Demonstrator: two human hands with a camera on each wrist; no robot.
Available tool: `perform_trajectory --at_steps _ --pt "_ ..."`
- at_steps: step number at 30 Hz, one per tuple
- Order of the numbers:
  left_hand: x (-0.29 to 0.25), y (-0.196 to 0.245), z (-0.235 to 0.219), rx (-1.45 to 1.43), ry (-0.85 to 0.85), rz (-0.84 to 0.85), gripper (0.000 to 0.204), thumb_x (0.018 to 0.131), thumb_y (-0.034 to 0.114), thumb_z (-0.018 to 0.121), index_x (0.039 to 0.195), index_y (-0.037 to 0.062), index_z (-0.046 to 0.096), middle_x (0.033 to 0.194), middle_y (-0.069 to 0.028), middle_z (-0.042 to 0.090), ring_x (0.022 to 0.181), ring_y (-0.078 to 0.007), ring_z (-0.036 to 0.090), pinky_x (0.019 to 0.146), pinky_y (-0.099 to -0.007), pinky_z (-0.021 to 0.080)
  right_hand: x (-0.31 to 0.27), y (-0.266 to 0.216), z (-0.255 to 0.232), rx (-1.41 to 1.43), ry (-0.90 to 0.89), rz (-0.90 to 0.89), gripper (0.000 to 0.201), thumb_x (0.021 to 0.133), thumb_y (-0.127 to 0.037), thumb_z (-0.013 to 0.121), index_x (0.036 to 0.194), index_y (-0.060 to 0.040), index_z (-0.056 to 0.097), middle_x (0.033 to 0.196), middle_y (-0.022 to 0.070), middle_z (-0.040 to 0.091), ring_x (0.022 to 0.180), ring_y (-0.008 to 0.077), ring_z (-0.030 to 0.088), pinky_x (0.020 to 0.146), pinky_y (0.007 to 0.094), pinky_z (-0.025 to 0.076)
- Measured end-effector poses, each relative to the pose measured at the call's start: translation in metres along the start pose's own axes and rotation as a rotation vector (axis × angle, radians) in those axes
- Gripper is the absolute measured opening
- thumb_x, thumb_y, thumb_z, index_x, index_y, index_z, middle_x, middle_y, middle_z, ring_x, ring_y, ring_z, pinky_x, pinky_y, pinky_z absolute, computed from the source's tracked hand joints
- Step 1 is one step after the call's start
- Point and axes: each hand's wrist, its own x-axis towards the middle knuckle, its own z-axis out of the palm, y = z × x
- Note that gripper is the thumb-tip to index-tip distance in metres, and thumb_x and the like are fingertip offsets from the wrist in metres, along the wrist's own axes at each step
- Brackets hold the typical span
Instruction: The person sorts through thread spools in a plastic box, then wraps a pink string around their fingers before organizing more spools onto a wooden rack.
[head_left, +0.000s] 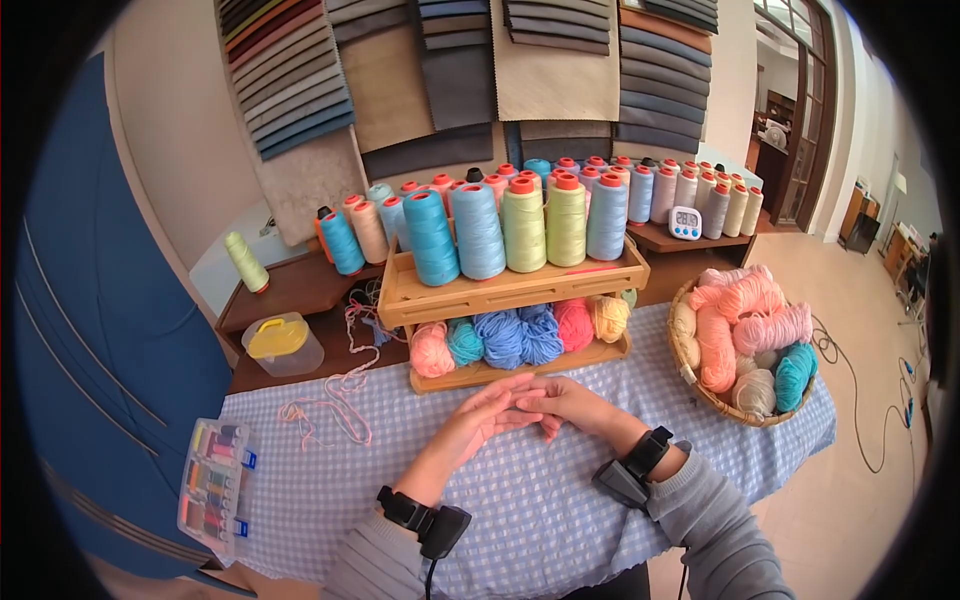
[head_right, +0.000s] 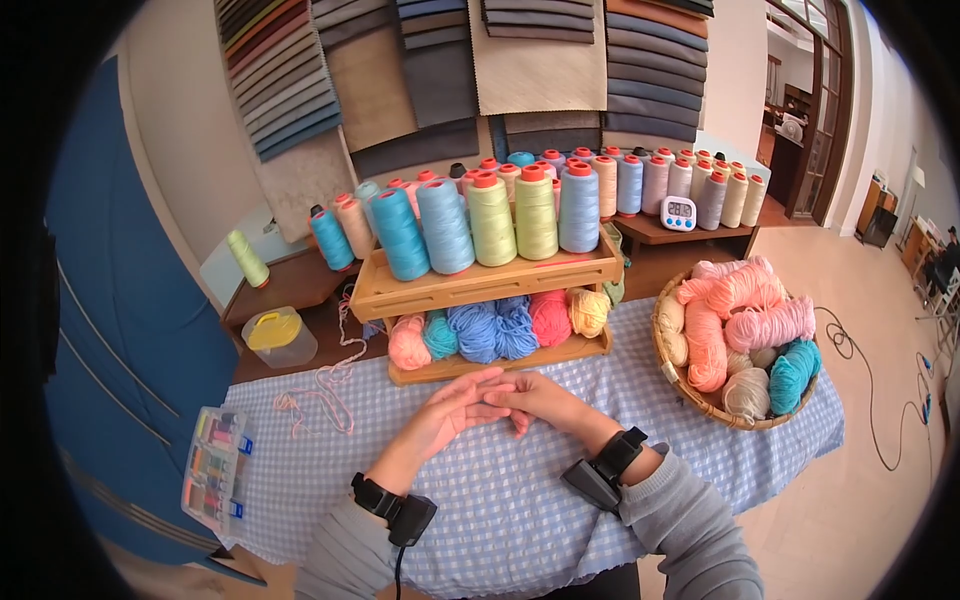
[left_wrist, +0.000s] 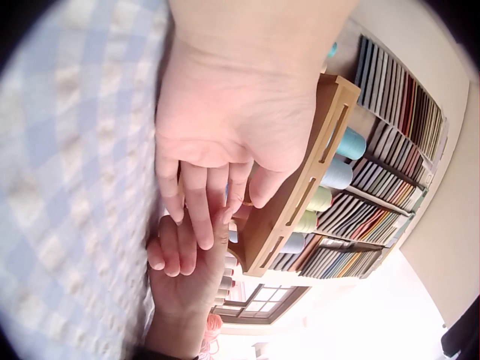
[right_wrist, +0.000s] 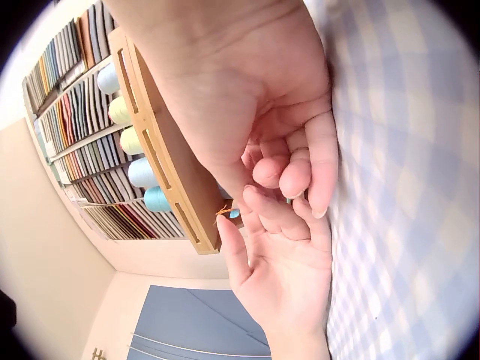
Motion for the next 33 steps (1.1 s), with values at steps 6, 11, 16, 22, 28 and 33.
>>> perform_trajectory --at_steps 6,11,16,22,28,33 --pt "0.0 0.003 0.004 0.018 -0.135 -0.024 0.054 0.091 0.034 0.045 0.131 0.0003 0.032 0.123 -0.0122 0.047 0.108 -0.0205 0.052 0.094 -0.0344 0.038 -0.002 -0.005 0.005 -0.134 -0.028 0.028 0.033 0.085 -0.037 0.056 0.084 -0.0038 0.057 0.057 0.0014 0.053 0.048 0.0101 0.054 0.046 0.0217 0.046" --pt "0.0 0.002 0.004 0.023 -0.131 -0.035 0.054 0.09 0.034 0.045 0.131 0.0005 0.032 0.121 -0.0125 0.048 0.107 -0.0203 0.053 0.094 -0.0344 0.038 -0.001 -0.003 0.001 -0.156 -0.048 0.047 0.034 0.088 -0.036 0.052 0.083 -0.0031 0.058 0.062 0.0031 0.056 0.052 0.0107 0.055 0.048 0.0228 0.047" --pt "0.0 0.001 0.005 0.02 -0.112 -0.045 0.052 0.091 0.032 0.045 0.131 0.0014 0.033 0.12 -0.0127 0.049 0.106 -0.0205 0.054 0.094 -0.0346 0.038 -0.001 -0.004 0.001 -0.163 -0.031 0.072 0.035 0.088 -0.036 0.051 0.082 -0.0019 0.057 0.06 0.004 0.055 0.051 0.0114 0.056 0.049 0.0234 0.047" --pt "-0.003 0.004 0.005 0.053 -0.073 -0.051 0.049 0.09 0.032 0.046 0.129 0.0035 0.037 0.12 -0.0118 0.049 0.105 -0.0184 0.053 0.093 -0.0327 0.039 -0.001 -0.004 0.001 -0.152 -0.023 0.051 0.035 0.089 -0.035 0.051 0.077 -0.002 0.057 0.056 0.0027 0.053 0.048 0.0115 0.055 0.048 0.0239 0.049" --pt "-0.01 0.013 0.002 0.21 0.125 -0.073 0.037 0.089 0.023 0.05 0.119 0.0014 0.046 0.117 -0.0095 0.052 0.101 -0.0179 0.054 0.088 -0.0295 0.042 -0.002 -0.004 0.0 -0.106 -0.055 0.039 0.034 0.092 -0.032 0.044 0.091 -0.0004 0.056 0.052 0.0 0.049 0.047 0.0102 0.051 0.05 0.0235 0.047" --pt "-0.036 0.029 -0.009 0.345 0.263 -0.087 0.026 0.087 0.016 0.053 0.108 0.0002 0.054 0.105 -0.0077 0.058 0.095 -0.0145 0.056 0.082 -0.0258 0.044 -0.001 0.0 -0.004 -0.057 -0.083 0.014 0.037 0.093 -0.028 0.038 0.108 0.0021 0.053 0.051 -0.0002 0.046 0.046 0.011 0.051 0.052 0.0257 0.051"
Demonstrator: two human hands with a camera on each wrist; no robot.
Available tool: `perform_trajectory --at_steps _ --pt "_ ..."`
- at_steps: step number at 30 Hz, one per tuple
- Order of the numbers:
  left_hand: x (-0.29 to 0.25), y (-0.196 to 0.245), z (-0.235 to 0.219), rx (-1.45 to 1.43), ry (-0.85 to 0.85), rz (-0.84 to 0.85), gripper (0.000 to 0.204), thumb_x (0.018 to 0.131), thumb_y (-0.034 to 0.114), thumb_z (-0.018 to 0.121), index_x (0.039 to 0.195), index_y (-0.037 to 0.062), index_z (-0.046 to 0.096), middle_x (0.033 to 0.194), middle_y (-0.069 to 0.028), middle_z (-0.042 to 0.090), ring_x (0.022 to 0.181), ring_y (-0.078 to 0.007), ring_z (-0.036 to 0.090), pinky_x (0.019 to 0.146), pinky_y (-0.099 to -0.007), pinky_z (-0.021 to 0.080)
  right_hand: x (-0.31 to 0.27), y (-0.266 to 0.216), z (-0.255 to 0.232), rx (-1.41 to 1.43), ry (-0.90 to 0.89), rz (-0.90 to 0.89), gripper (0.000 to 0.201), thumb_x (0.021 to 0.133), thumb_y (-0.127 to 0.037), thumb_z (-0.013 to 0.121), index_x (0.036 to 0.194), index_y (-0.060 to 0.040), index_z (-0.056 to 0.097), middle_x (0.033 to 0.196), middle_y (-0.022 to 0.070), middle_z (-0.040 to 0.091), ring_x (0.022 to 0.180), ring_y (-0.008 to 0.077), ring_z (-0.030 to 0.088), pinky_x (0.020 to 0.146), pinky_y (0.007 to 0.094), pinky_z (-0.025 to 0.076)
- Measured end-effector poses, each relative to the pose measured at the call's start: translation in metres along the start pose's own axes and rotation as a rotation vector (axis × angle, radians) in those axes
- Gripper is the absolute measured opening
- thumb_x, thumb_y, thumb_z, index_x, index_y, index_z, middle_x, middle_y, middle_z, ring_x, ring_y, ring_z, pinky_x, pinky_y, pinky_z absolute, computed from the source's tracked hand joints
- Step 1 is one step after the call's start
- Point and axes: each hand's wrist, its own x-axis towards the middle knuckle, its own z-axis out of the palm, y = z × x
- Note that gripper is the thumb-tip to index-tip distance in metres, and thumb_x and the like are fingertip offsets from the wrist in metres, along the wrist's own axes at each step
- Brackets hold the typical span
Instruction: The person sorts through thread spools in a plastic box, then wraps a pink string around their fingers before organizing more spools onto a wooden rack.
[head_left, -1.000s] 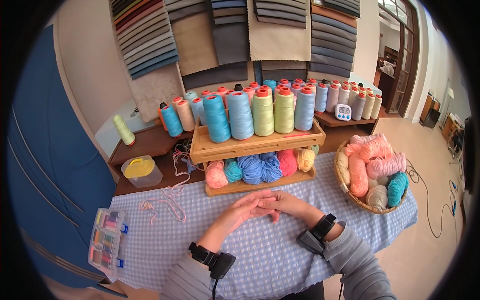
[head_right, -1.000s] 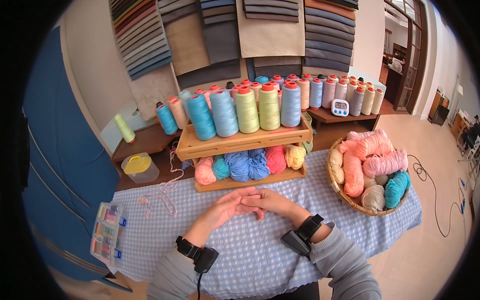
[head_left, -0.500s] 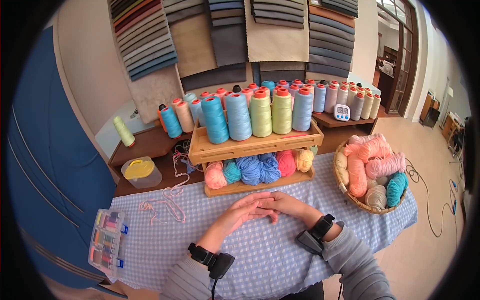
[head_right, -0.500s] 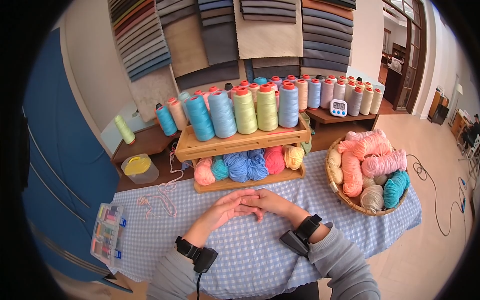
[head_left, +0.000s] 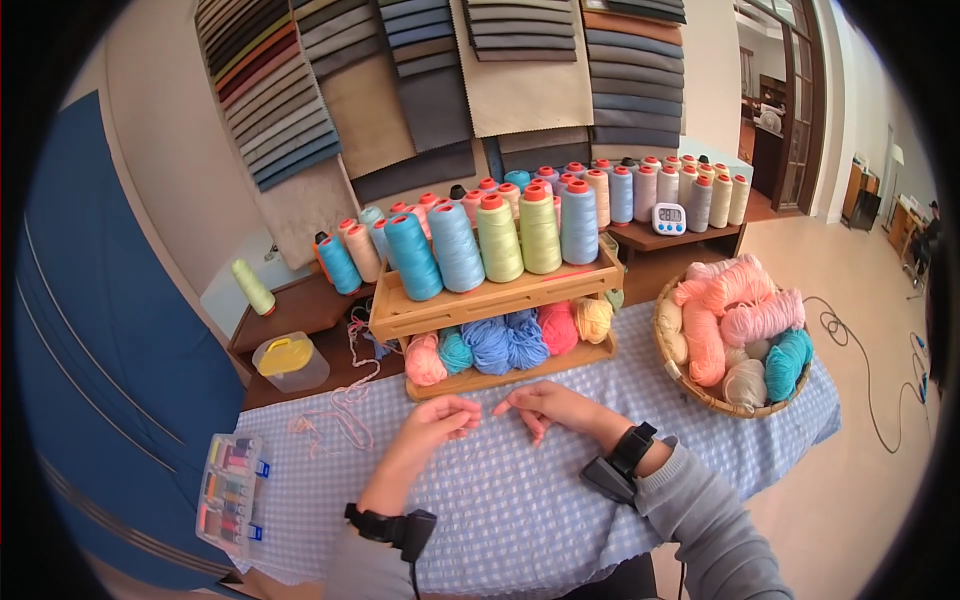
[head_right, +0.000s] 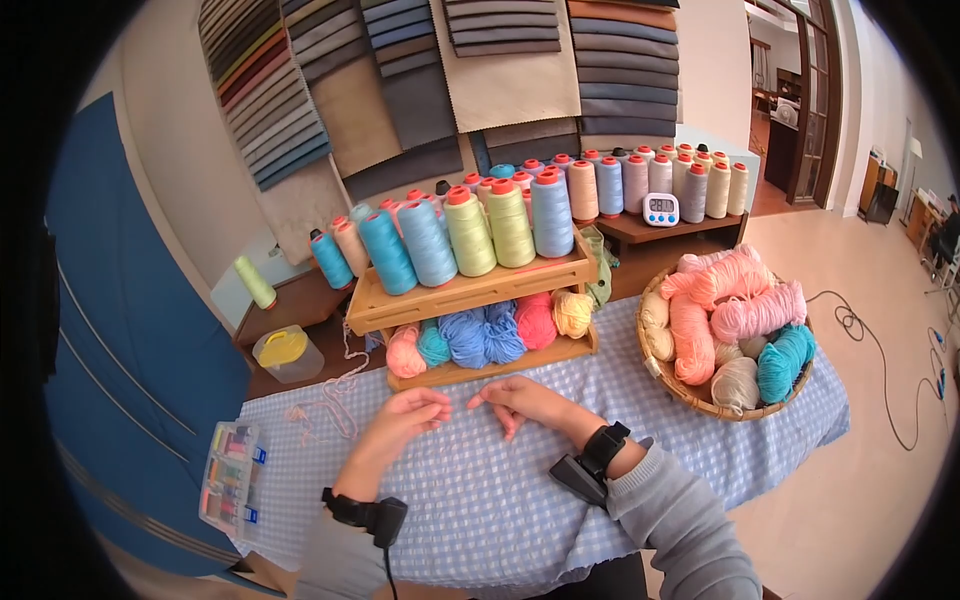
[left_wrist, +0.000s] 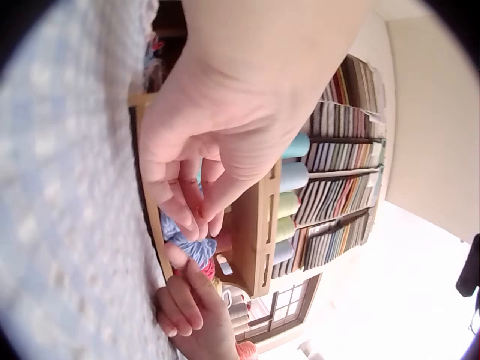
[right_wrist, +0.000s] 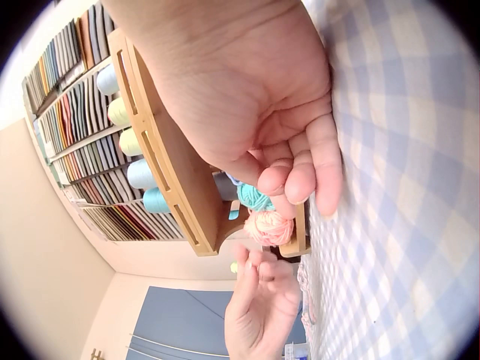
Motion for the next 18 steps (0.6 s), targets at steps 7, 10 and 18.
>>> perform_trajectory --at_steps 7,10,18 --pt "-0.11 0.051 -0.015 0.557 -0.126 -0.249 0.014 0.084 0.007 0.056 0.094 -0.0016 0.062 0.091 -0.0056 0.064 0.086 -0.0114 0.058 0.077 -0.0245 0.046 0.001 0.004 -0.001 0.04 -0.015 -0.045 0.038 0.093 -0.026 0.036 0.11 0.003 0.052 0.051 0.0 0.047 0.046 0.0113 0.051 0.052 0.026 0.051" --pt "-0.161 0.063 -0.026 0.732 -0.335 -0.384 0.017 0.084 0.007 0.056 0.099 0.0002 0.061 0.095 -0.0058 0.063 0.088 -0.0126 0.058 0.079 -0.0251 0.046 0.003 0.006 -0.002 0.04 -0.015 -0.043 0.037 0.092 -0.026 0.036 0.109 0.0031 0.052 0.051 0.0001 0.047 0.046 0.0113 0.052 0.052 0.0262 0.051" --pt "-0.269 0.041 -0.038 0.546 -0.202 -0.61 0.043 0.075 0.013 0.061 0.117 0.012 0.05 0.101 -0.0105 0.052 0.094 -0.0176 0.052 0.077 -0.033 0.045 0.004 0.006 -0.002 0.005 -0.017 -0.05 0.036 0.092 -0.024 0.037 0.108 0.003 0.052 0.051 0.0001 0.047 0.047 0.0104 0.051 0.052 0.0256 0.052"
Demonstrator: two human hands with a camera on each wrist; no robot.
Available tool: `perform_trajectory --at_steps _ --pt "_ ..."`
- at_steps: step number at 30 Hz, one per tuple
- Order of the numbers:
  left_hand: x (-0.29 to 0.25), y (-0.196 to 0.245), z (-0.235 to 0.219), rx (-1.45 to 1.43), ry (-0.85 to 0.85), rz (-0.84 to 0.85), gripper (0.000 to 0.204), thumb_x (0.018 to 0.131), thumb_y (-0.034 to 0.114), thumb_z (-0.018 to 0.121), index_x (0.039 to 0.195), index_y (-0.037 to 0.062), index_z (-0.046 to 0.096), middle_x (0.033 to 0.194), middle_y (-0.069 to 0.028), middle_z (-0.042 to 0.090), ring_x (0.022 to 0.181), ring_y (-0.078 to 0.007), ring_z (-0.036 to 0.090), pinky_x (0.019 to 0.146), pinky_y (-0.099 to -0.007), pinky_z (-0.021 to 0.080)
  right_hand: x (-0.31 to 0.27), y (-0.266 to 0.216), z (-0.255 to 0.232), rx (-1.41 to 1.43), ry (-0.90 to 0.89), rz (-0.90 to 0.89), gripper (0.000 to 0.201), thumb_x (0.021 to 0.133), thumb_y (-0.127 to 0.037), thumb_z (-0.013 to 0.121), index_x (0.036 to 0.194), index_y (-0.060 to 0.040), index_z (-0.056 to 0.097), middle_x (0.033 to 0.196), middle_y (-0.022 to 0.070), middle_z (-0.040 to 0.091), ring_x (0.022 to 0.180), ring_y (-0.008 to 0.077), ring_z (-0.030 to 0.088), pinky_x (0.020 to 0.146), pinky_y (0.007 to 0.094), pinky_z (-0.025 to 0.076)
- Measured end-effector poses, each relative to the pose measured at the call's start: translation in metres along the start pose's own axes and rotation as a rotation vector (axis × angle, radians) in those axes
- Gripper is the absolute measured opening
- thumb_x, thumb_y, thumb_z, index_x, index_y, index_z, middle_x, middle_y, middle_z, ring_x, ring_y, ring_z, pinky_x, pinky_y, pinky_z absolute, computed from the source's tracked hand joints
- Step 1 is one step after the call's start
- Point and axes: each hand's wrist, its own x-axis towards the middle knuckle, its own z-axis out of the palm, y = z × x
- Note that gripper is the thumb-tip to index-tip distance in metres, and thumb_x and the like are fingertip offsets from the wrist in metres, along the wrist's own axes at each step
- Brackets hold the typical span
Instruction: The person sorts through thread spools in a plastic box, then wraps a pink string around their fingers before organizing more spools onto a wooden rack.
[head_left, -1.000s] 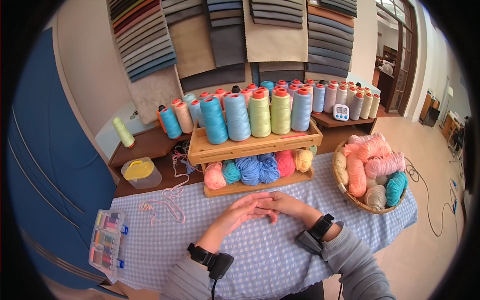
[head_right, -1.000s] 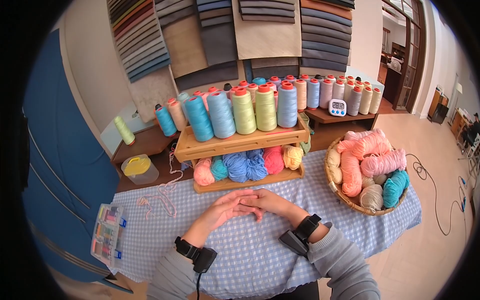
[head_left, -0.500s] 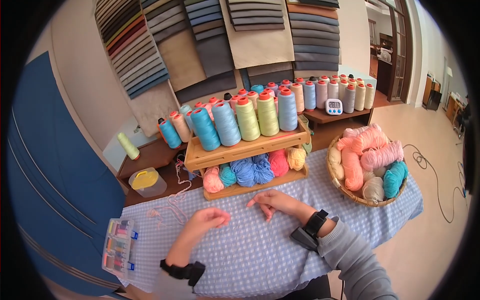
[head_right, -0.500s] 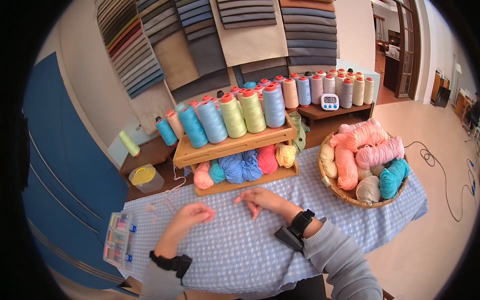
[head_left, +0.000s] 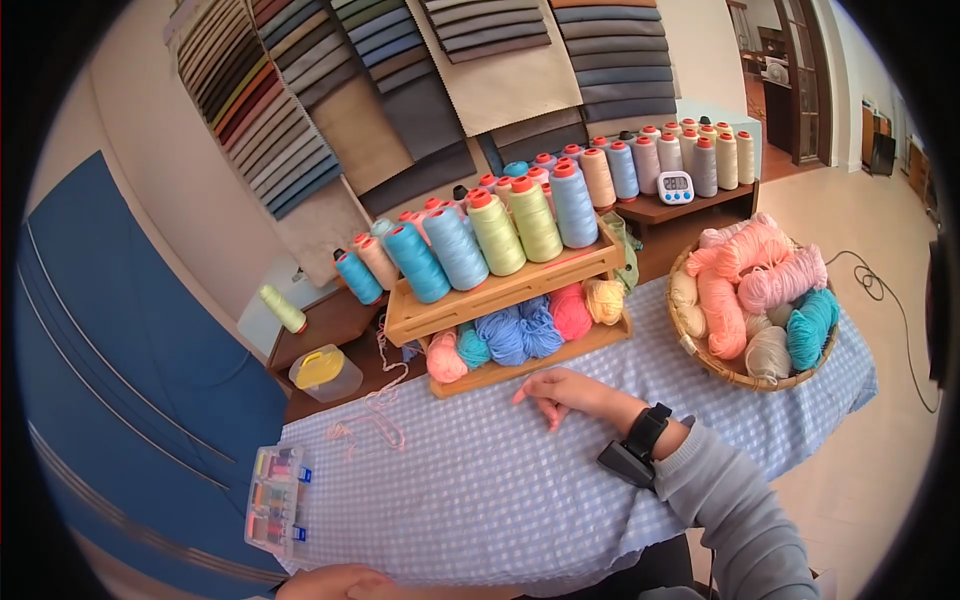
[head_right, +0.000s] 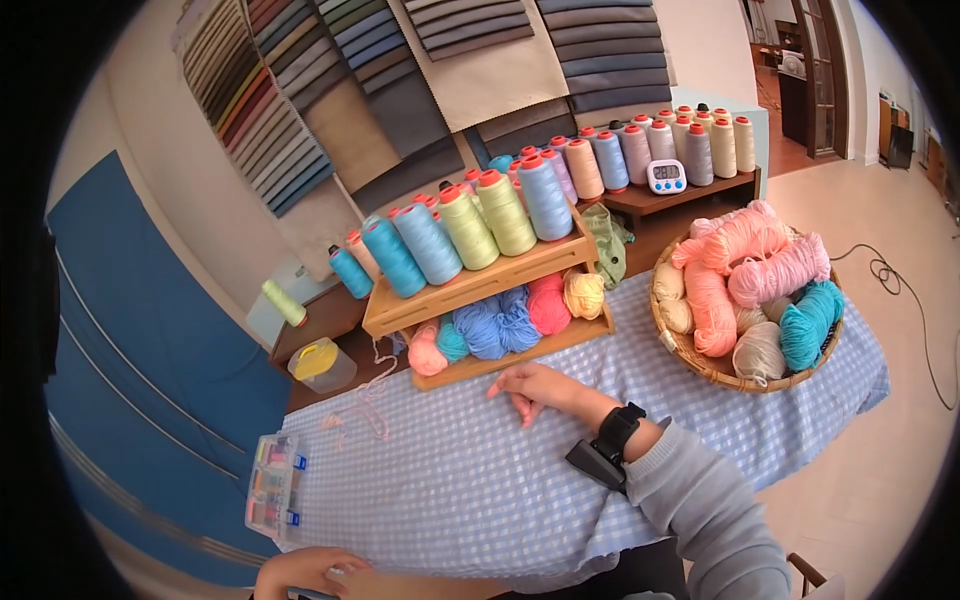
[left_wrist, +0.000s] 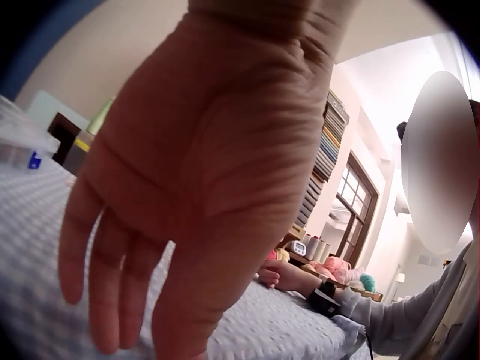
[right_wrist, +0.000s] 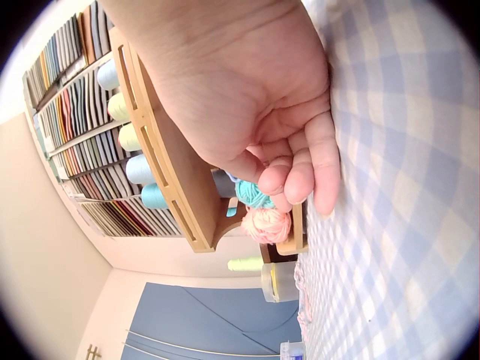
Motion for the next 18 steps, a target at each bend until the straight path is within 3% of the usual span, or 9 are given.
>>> perform_trajectory --at_steps 1,2,4,8,10,11,13,17,18 --pt "-0.002 -0.013 0.001 -0.266 0.099 -0.138 0.043 0.074 0.012 0.061 0.116 0.0109 0.051 0.095 -0.0109 0.055 0.087 -0.0194 0.055 0.07 -0.0338 0.046 0.0 0.0 0.0 -0.001 0.008 0.002 0.034 0.091 -0.024 0.037 0.107 0.002 0.053 0.052 0.0001 0.047 0.046 0.0109 0.052 0.052 0.0263 0.052" --pt "-0.004 -0.02 0.001 -0.266 0.102 -0.138 0.043 0.074 0.012 0.061 0.116 0.0109 0.051 0.095 -0.0109 0.055 0.087 -0.0194 0.055 0.07 -0.0338 0.046 0.0 0.0 0.0 -0.002 0.005 0.0 0.034 0.091 -0.024 0.037 0.107 0.002 0.053 0.052 0.0001 0.047 0.046 0.0109 0.052 0.052 0.0263 0.052" --pt "-0.005 -0.025 -0.001 0.006 0.061 0.168 0.041 0.072 0.006 0.062 0.113 0.0085 0.053 0.093 -0.0113 0.056 0.08 -0.0211 0.056 0.066 -0.0328 0.047 -0.001 0.0 0.0 0.008 0.007 -0.003 0.033 0.091 -0.023 0.037 0.107 0.0016 0.052 0.052 0.0001 0.047 0.046 0.0108 0.052 0.052 0.0264 0.052" --pt "0.0 -0.02 0.001 0.365 0.151 0.36 0.038 0.073 0.001 0.062 0.11 0.0068 0.055 0.092 -0.0121 0.057 0.078 -0.0213 0.057 0.069 -0.0312 0.047 -0.002 0.001 -0.001 0.026 0.008 -0.013 0.036 0.092 -0.025 0.037 0.11 0.004 0.05 0.051 -0.0005 0.047 0.047 0.0102 0.051 0.052 0.0249 0.051" --pt "0.008 -0.032 0.001 -0.023 0.082 0.282 0.034 0.076 0.001 0.061 0.11 0.0015 0.054 0.094 -0.0147 0.058 0.08 -0.0215 0.057 0.074 -0.0319 0.047 -0.002 0.001 -0.001 0.021 0.007 -0.008 0.036 0.092 -0.025 0.037 0.11 0.0037 0.05 0.052 -0.001 0.047 0.047 0.01 0.051 0.052 0.0248 0.051" --pt "0.011 -0.012 0.003 -0.019 0.081 0.281 0.034 0.076 0.001 0.061 0.11 0.0015 0.054 0.094 -0.0147 0.058 0.08 -0.0215 0.057 0.074 -0.0319 0.047 -0.002 0.001 0.0 0.024 0.009 -0.011 0.036 0.092 -0.025 0.037 0.11 0.0037 0.05 0.052 -0.001 0.047 0.047 0.01 0.051 0.052 0.0248 0.051" --pt "0.023 0.039 0.006 0.418 0.04 -0.022 0.031 0.081 0.002 0.053 0.111 0.0078 0.058 0.095 -0.0077 0.064 0.088 -0.0176 0.06 0.079 -0.0284 0.047 -0.002 0.0 0.0 0.015 0.008 0.001 0.036 0.092 -0.024 0.037 0.11 0.0037 0.05 0.052 -0.0014 0.047 0.047 0.0098 0.051 0.052 0.0248 0.051" --pt "0.053 0.103 0.013 0.429 0.034 -0.001 0.031 0.083 0.006 0.051 0.114 0.0095 0.056 0.101 -0.0092 0.061 0.093 -0.0205 0.058 0.082 -0.0297 0.045 -0.001 0.001 0.0 0.016 -0.001 -0.015 0.036 0.092 -0.024 0.037 0.11 0.0033 0.05 0.052 -0.0016 0.047 0.047 0.0098 0.051 0.052 0.0247 0.051" --pt "0.066 0.107 0.011 0.47 0.004 0.167 0.032 0.085 0.007 0.05 0.116 0.0086 0.054 0.105 -0.0088 0.06 0.095 -0.0191 0.057 0.085 -0.0295 0.043 -0.002 0.001 0.0 0.013 0.0 -0.02 0.036 0.091 -0.024 0.037 0.11 0.0031 0.05 0.052 -0.0014 0.047 0.047 0.0098 0.051 0.052 0.0247 0.051"
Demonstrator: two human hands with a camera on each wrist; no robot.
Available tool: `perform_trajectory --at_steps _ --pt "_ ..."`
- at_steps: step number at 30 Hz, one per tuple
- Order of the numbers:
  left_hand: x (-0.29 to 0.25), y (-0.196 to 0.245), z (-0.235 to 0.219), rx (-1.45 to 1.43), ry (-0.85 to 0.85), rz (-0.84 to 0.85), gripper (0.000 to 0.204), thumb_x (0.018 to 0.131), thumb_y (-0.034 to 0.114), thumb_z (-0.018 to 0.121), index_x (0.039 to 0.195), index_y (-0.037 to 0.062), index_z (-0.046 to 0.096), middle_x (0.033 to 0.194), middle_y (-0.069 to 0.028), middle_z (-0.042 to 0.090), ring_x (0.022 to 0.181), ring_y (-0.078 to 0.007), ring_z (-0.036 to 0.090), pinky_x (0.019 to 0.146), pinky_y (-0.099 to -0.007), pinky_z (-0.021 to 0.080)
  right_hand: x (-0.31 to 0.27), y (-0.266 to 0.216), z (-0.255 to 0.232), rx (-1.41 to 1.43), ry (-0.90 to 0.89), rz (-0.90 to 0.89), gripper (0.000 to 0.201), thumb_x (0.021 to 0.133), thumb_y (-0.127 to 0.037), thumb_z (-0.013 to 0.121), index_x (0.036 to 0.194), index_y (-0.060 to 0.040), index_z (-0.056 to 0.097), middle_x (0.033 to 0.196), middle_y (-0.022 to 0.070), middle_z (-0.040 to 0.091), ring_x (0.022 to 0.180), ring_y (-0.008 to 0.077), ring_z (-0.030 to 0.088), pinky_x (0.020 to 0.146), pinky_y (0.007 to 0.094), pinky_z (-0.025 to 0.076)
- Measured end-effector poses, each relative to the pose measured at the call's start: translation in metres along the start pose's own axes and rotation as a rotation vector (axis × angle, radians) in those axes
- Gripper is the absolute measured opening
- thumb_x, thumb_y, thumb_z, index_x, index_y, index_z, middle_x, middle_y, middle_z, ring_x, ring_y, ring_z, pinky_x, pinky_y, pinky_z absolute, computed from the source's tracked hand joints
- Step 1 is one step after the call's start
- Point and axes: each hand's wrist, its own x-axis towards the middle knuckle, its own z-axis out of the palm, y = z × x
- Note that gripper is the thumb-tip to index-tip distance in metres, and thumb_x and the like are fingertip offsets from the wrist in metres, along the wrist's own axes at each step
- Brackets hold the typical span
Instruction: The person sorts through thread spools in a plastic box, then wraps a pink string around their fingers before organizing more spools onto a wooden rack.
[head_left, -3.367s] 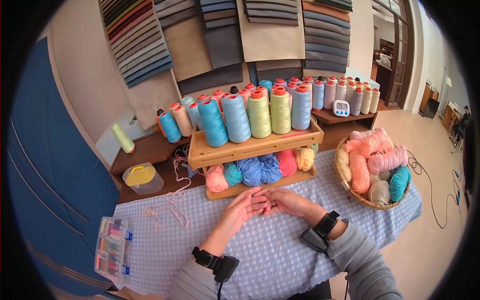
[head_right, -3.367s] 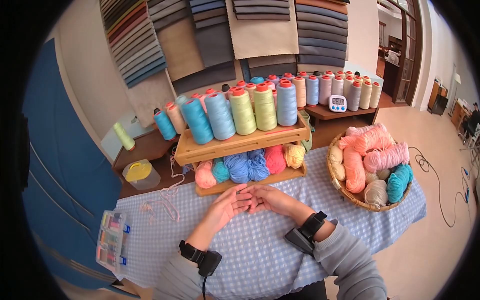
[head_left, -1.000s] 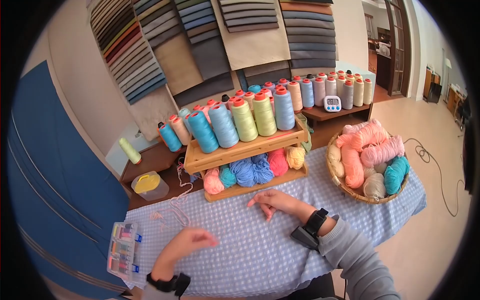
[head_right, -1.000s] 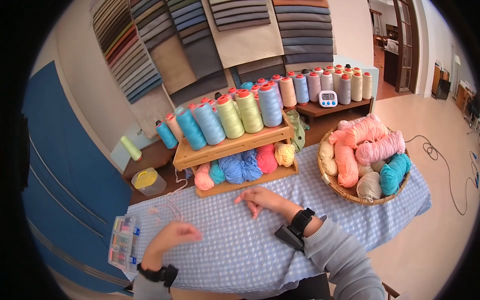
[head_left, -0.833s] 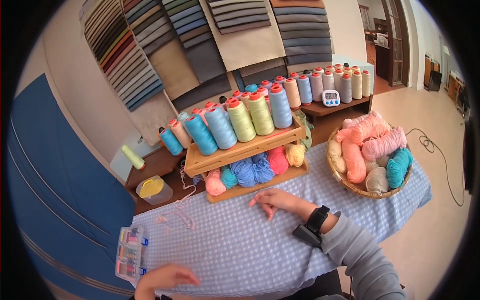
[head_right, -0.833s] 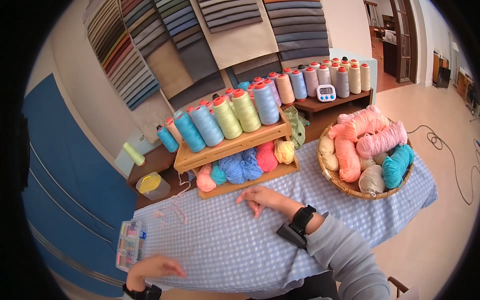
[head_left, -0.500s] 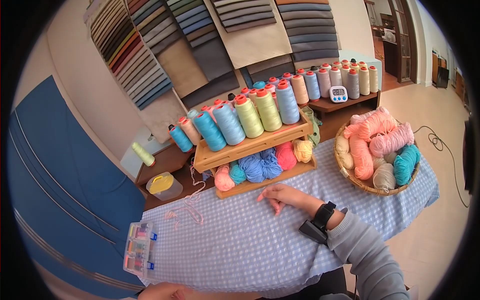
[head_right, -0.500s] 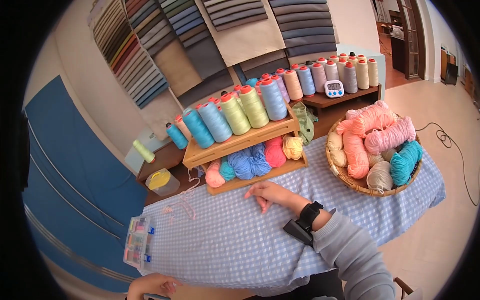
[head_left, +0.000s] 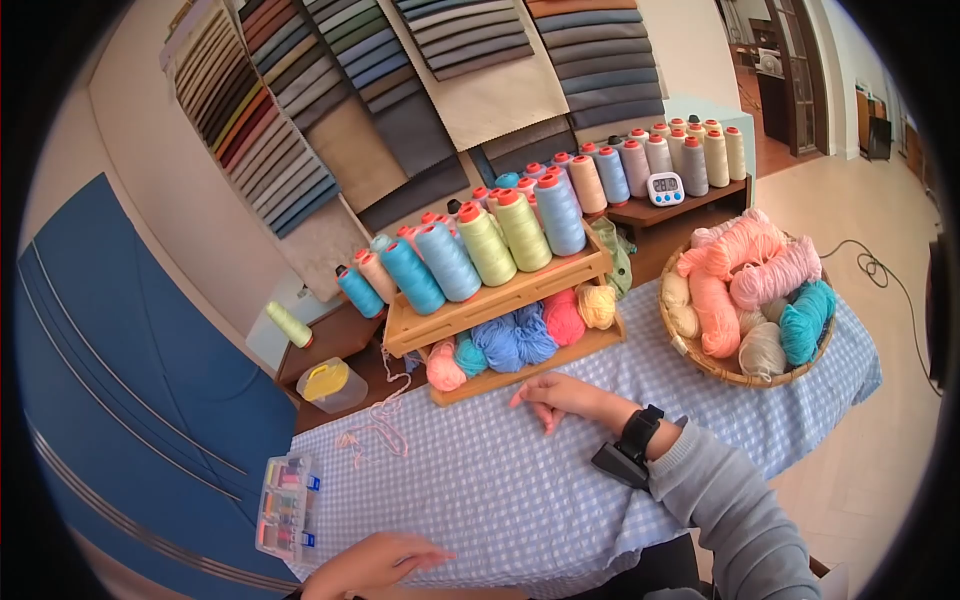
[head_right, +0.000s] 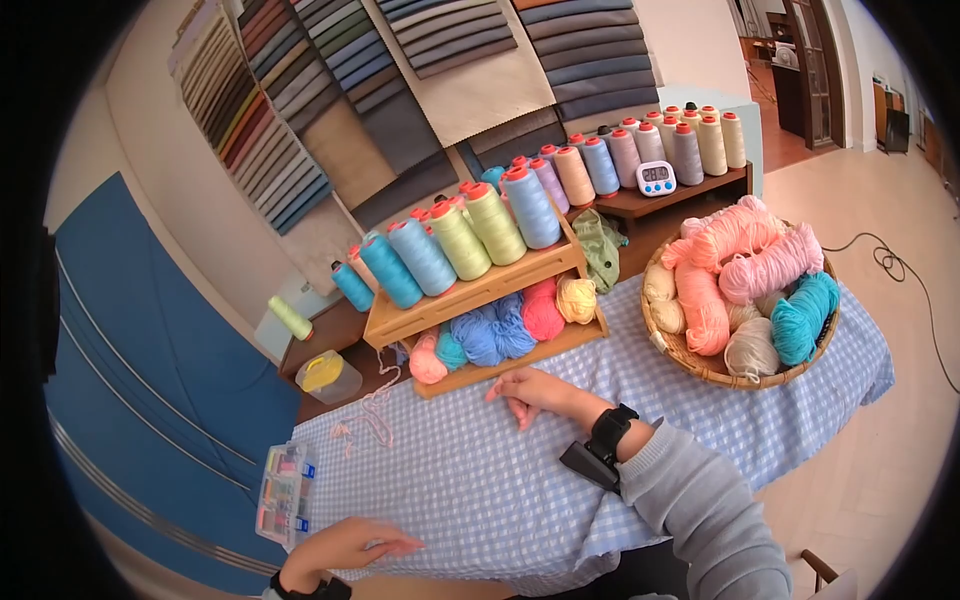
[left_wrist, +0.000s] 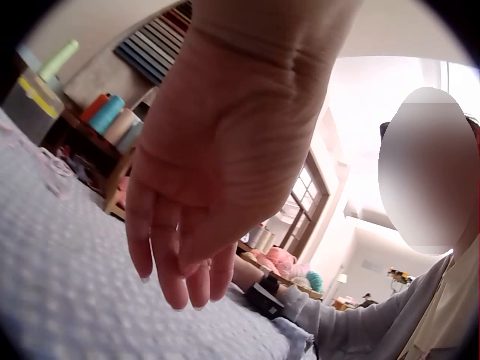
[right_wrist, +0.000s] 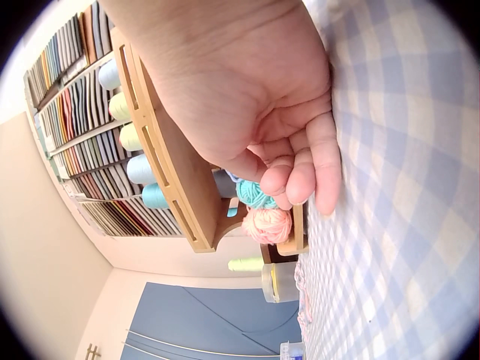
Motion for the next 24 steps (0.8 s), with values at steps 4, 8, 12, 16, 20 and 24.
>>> perform_trajectory --at_steps 4,8,12,16,20,24 --pt "0.056 0.034 -0.016 -0.01 0.071 0.348 0.038 0.088 0.009 0.046 0.125 0.0055 0.044 0.121 -0.0096 0.051 0.108 -0.0203 0.051 0.093 -0.0315 0.039 0.002 0.002 -0.002 -0.034 -0.008 -0.017 0.034 0.09 -0.022 0.036 0.111 0.0001 0.051 0.053 0.0006 0.049 0.046 0.0109 0.053 0.053 0.0271 0.052" --pt "0.132 0.034 -0.028 -0.479 0.031 0.466 0.052 0.091 0.021 0.046 0.136 0.0068 0.026 0.132 -0.012 0.04 0.117 -0.0232 0.043 0.096 -0.0351 0.035 -0.001 -0.002 -0.002 0.004 0.014 0.013 0.042 0.092 -0.033 0.036 0.114 0.0001 0.049 0.061 0.0032 0.055 0.051 0.0132 0.056 0.054 0.0272 0.052" --pt "0.184 0.025 -0.035 -0.931 -0.069 0.52 0.067 0.09 0.044 0.04 0.14 0.0108 0.011 0.138 -0.0165 0.03 0.122 -0.029 0.037 0.099 -0.0413 0.032 0.003 0.003 -0.005 0.242 -0.019 0.037 0.058 0.093 -0.048 0.026 0.121 -0.001 0.046 0.109 0.0112 0.055 0.091 0.0181 0.057 0.077 0.0309 0.049" --pt "0.209 0.0 -0.037 -1.143 -0.13 0.604 0.075 0.086 0.055 0.037 0.14 0.0115 0.01 0.139 -0.0191 0.026 0.126 -0.0321 0.031 0.101 -0.0466 0.027 0.001 -0.003 -0.006 0.377 -0.052 0.055 0.064 0.091 -0.054 0.023 0.124 -0.0027 0.043 0.119 0.0113 0.051 0.103 0.0197 0.053 0.086 0.0321 0.045" --pt "0.21 -0.017 -0.036 -1.279 -0.156 0.649 0.074 0.086 0.057 0.034 0.14 0.0135 0.01 0.14 -0.018 0.024 0.127 -0.0333 0.029 0.101 -0.0485 0.026 0.007 0.005 -0.01 0.434 -0.105 0.061 0.064 0.09 -0.055 0.023 0.125 -0.0031 0.04 0.119 0.0111 0.051 0.101 0.0203 0.055 0.085 0.0318 0.045" --pt "0.207 -0.018 -0.037 -1.363 -0.132 0.698 0.078 0.084 0.062 0.031 0.141 0.0149 0.007 0.141 -0.0162 0.023 0.128 -0.0311 0.028 0.102 -0.0458 0.026 0.003 -0.002 -0.008 0.462 -0.089 0.063 0.062 0.091 -0.053 0.023 0.121 -0.0013 0.042 0.11 0.0116 0.056 0.097 0.0192 0.057 0.084 0.0308 0.046"
